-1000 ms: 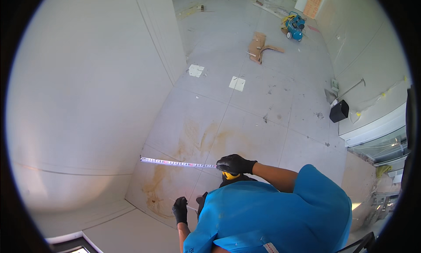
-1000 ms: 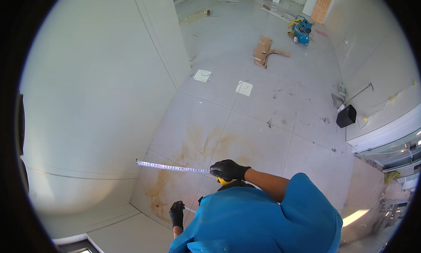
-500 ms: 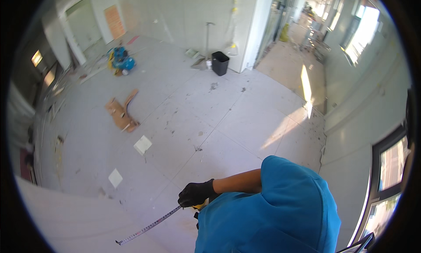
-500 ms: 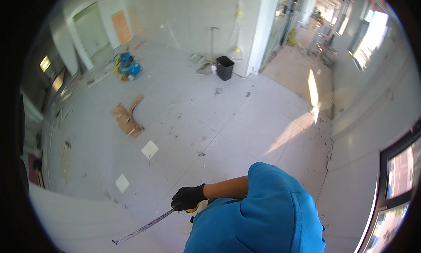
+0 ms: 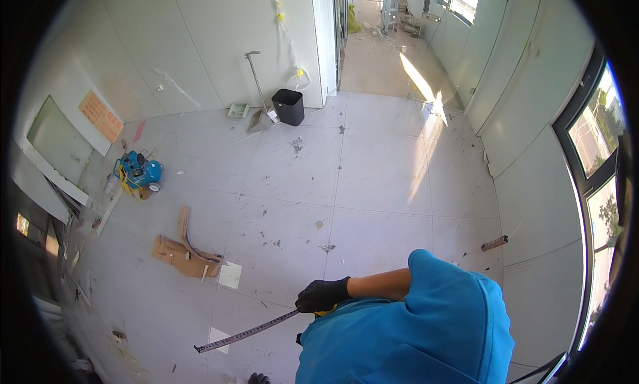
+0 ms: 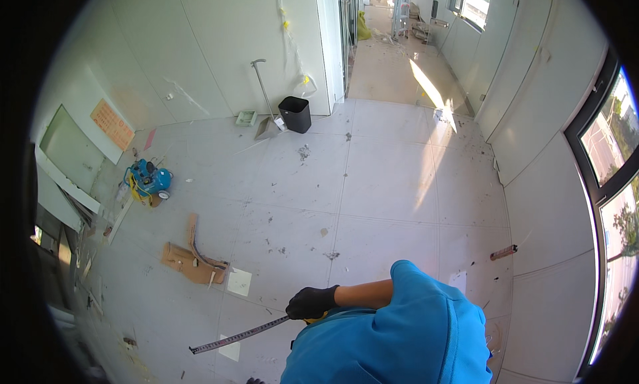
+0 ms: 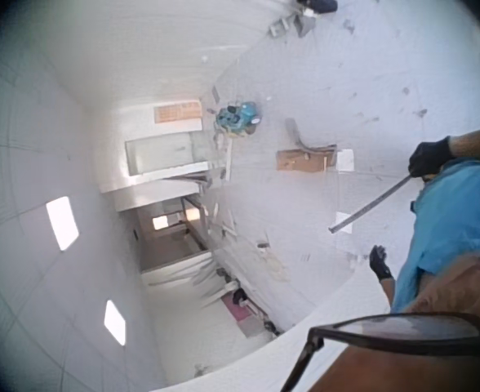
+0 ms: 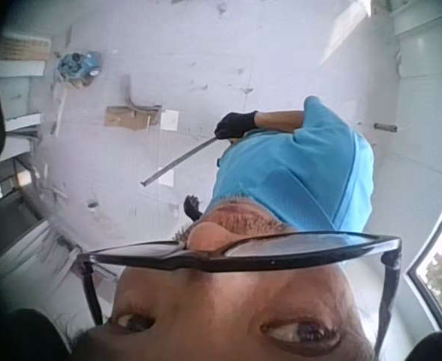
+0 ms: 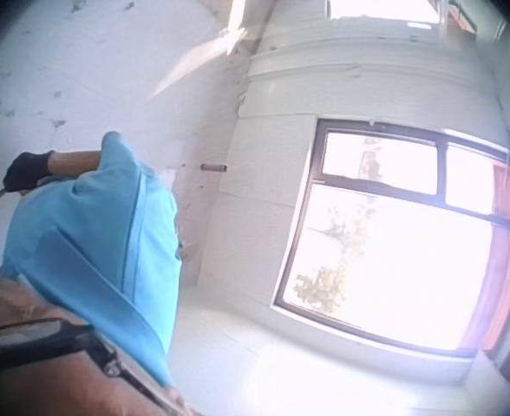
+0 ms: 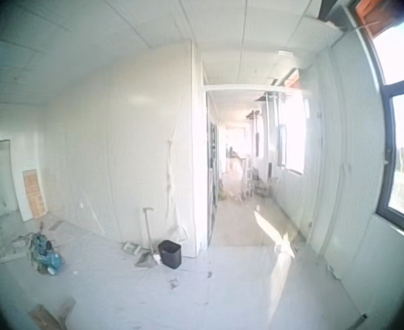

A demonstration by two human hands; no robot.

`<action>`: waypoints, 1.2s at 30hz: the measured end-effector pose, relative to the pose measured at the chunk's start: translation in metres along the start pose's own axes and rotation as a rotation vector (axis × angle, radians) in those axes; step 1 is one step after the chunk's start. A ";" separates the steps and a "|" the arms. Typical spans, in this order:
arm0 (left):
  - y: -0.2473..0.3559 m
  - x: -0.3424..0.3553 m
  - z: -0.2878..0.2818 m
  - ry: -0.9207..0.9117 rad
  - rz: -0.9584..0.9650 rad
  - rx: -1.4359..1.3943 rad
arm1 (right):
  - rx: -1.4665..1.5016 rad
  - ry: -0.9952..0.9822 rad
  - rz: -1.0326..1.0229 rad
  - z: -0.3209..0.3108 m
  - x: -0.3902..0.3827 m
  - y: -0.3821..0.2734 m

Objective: The person fits a white window sill trim piece into the window frame, then uses a hand plane to smooth the sill surface. They measure the sill and adjacent wall with a tape measure. The person moves around the room, handling tools and materials on the floor.

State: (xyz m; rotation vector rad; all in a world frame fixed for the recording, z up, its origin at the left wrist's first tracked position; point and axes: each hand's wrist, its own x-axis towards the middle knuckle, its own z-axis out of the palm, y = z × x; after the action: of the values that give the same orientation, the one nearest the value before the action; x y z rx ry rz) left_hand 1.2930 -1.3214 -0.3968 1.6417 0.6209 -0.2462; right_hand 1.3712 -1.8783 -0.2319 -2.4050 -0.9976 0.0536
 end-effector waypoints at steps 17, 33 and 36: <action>0.116 0.273 0.031 -0.276 -0.197 0.121 | 0.000 0.166 0.468 0.009 0.188 0.030; 0.238 0.247 -0.009 -0.314 0.071 0.151 | 0.398 0.041 0.302 0.009 0.340 0.060; 0.252 0.210 -0.022 -0.150 0.088 0.217 | 0.333 -0.139 0.050 0.006 0.411 0.067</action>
State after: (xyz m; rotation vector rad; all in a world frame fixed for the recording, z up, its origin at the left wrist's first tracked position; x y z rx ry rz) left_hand 1.5952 -1.2608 -0.2835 1.8351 0.4179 -0.3796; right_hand 1.7119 -1.6402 -0.2032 -2.1414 -0.9083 0.3797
